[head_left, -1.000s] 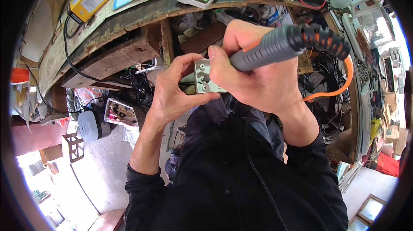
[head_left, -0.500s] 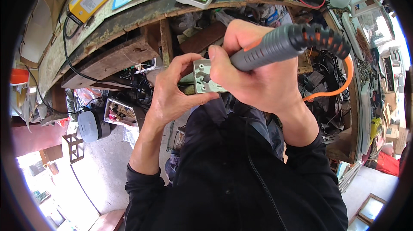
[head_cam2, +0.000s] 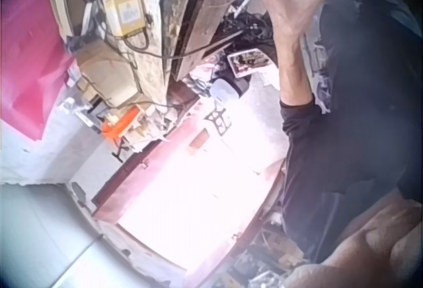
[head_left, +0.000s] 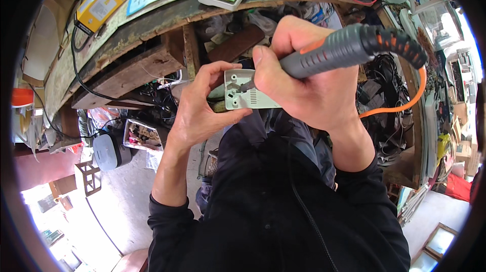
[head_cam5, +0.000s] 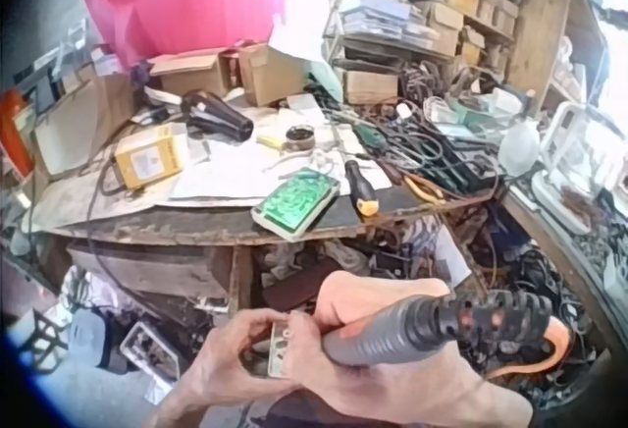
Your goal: The person holds a small white plastic electrical box and uses a soldering iron to apply heat to the internal metal terminals. The person repeatedly repositions the box and the soldering iron to work on different connection points inside the unit.
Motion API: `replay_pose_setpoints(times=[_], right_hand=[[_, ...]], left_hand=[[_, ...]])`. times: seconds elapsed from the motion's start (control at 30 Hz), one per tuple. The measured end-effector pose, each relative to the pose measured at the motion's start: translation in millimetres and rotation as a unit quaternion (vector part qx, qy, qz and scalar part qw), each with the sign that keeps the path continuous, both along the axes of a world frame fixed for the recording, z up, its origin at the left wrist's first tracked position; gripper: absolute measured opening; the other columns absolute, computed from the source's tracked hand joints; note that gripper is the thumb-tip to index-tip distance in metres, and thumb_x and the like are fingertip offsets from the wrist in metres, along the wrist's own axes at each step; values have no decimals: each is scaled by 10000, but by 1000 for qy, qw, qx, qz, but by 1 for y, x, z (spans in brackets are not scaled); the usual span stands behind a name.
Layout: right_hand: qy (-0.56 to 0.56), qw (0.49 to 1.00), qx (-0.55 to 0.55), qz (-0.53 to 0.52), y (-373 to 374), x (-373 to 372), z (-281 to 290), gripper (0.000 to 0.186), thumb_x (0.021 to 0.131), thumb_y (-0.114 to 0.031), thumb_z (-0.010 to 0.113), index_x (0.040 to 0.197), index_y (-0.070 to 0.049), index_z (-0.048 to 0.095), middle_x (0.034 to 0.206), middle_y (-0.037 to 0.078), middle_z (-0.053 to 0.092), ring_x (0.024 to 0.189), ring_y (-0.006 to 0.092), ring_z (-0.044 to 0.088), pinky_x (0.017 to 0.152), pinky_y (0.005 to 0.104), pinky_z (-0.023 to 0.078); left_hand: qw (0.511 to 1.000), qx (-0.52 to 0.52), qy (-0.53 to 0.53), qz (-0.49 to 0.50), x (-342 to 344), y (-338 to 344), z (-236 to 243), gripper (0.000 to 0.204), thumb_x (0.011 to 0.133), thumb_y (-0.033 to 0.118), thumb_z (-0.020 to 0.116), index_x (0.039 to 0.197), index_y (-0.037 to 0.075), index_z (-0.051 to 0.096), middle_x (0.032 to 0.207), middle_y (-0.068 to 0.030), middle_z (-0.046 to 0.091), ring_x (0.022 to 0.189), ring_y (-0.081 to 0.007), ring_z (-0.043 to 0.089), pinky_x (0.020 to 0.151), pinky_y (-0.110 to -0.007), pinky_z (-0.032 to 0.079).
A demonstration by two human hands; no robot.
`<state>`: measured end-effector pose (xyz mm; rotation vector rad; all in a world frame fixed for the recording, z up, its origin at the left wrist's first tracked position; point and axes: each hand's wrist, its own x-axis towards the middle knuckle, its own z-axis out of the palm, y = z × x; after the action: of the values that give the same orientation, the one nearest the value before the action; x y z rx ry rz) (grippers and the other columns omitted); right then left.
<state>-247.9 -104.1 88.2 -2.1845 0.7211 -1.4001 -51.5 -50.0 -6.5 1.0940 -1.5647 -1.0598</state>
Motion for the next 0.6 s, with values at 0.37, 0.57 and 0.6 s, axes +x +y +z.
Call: replay_pose_setpoints(times=[0.37, 0.57, 0.6], right_hand=[[-10, 999, 32, 10, -1, 0, -13, 287, 825, 61, 719, 661, -29, 502, 585, -12, 478, 511, 43, 430, 458, 259, 313], [-8, 999, 51, 0, 0, 0, -15, 280, 825, 63, 719, 664, -28, 507, 585, -12, 483, 511, 45, 431, 460, 259, 312], [-8, 999, 54, -1, 0, 0, -16, 279, 825, 62, 719, 665, -27, 508, 585, -12, 483, 511, 46, 430, 460, 260, 311]], left_hand=[[999, 19, -28, -19, 1, -3, 2, 785, 723, 109, 934, 1378, 5, 514, 1145, -125, 727, 1051, -153, 683, 932, -312, 542], [999, 18, -23, -23, 1, -4, 1, 776, 723, 112, 934, 1372, 6, 522, 1144, -123, 727, 1045, -151, 680, 932, -309, 539], [999, 16, -22, -23, 1, -4, 0, 773, 724, 113, 934, 1370, 5, 524, 1144, -122, 726, 1043, -150, 678, 932, -309, 538]])
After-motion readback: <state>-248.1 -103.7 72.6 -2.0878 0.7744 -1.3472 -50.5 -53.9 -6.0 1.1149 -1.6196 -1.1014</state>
